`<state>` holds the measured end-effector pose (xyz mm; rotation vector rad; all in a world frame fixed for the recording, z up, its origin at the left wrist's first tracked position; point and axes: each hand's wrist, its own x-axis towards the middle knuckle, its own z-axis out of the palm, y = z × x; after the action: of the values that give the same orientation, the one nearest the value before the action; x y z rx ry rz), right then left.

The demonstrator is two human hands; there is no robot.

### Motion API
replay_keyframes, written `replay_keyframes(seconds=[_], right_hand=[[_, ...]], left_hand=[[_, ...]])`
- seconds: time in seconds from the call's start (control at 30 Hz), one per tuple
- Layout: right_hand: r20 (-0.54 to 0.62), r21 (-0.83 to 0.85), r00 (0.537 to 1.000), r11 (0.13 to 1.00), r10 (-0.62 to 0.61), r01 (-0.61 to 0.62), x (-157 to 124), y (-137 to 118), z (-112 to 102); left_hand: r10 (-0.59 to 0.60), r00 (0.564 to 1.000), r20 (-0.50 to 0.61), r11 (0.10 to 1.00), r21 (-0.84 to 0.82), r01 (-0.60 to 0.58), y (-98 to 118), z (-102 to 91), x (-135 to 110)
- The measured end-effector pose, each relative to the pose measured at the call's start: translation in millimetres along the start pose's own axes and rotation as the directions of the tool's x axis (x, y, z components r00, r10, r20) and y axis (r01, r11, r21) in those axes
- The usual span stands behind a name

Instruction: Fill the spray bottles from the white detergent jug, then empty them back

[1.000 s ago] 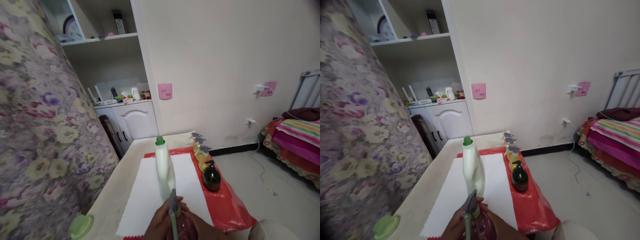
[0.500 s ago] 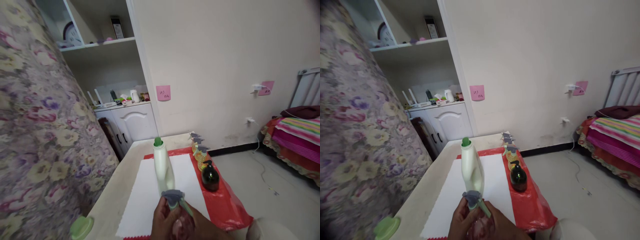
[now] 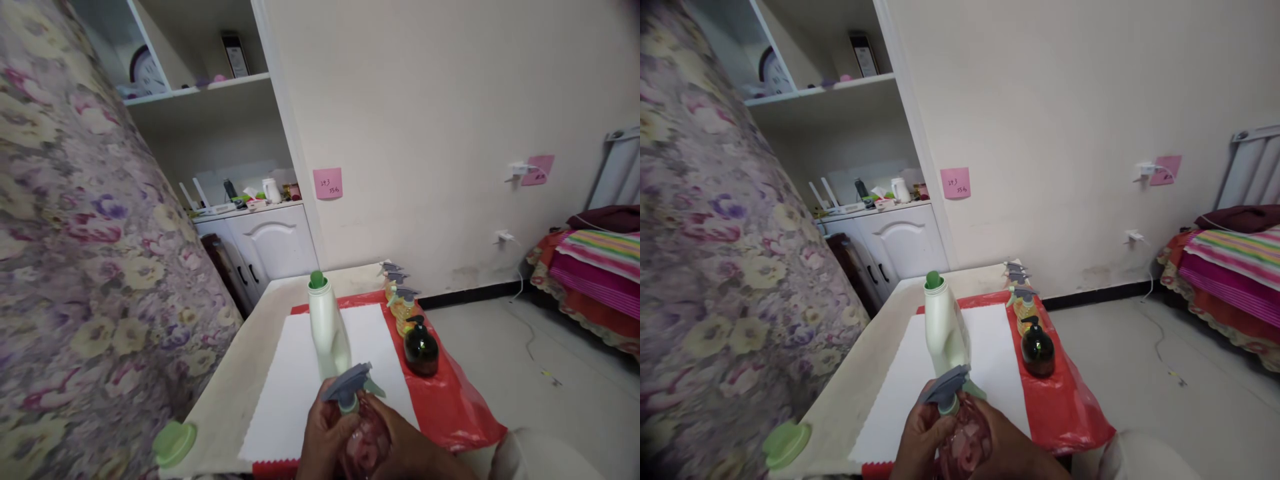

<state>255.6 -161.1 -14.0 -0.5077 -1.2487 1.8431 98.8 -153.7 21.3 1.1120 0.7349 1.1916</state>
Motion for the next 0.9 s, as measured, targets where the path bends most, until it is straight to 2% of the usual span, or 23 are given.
replay_keyframes(seconds=[0.17, 0.23, 0.4, 0.53, 0.63, 0.73, 0.9], right_hand=[[-0.067, 0.002, 0.996, 0.999, 0.051, -0.051, 0.1, 18.0, -11.9], [-0.067, 0.007, 0.997, 0.999, 0.049, -0.049, -0.1, 20.7, -12.9], [0.017, 0.068, 1.000, 0.998, 0.004, -0.006, 0.2, 14.4, -8.7], [-0.004, 0.008, 1.000, 1.000, 0.006, -0.006, -1.9, 6.6, -6.5], [-0.015, -0.009, 0.999, 0.999, 0.051, -0.051, -3.2, 5.9, -5.8], [-0.006, 0.005, 1.000, 1.000, 0.029, -0.029, -2.6, 9.0, -5.8], [-0.008, -0.049, 1.000, 0.999, 0.019, -0.019, -1.8, 12.4, -7.5]], left_hand=[[-0.077, 0.995, -0.060, 0.997, 0.014, 0.077, -4.3, -8.1, -7.6], [-0.073, 0.996, -0.049, 0.997, 0.019, 0.074, -2.8, -6.2, -7.5], [-0.012, 1.000, 0.001, 1.000, 0.027, 0.012, 6.7, 2.9, -4.5], [-0.063, 0.996, 0.058, 0.998, 0.019, 0.062, 12.8, 3.2, -8.6], [-0.066, 0.997, 0.044, 0.998, 0.017, 0.065, 9.8, 2.5, -8.3], [-0.014, 1.000, 0.006, 1.000, 0.016, 0.014, 2.8, 0.2, -6.1], [-0.064, 0.996, 0.058, 0.998, 0.029, 0.063, 3.0, -5.0, -11.4]])
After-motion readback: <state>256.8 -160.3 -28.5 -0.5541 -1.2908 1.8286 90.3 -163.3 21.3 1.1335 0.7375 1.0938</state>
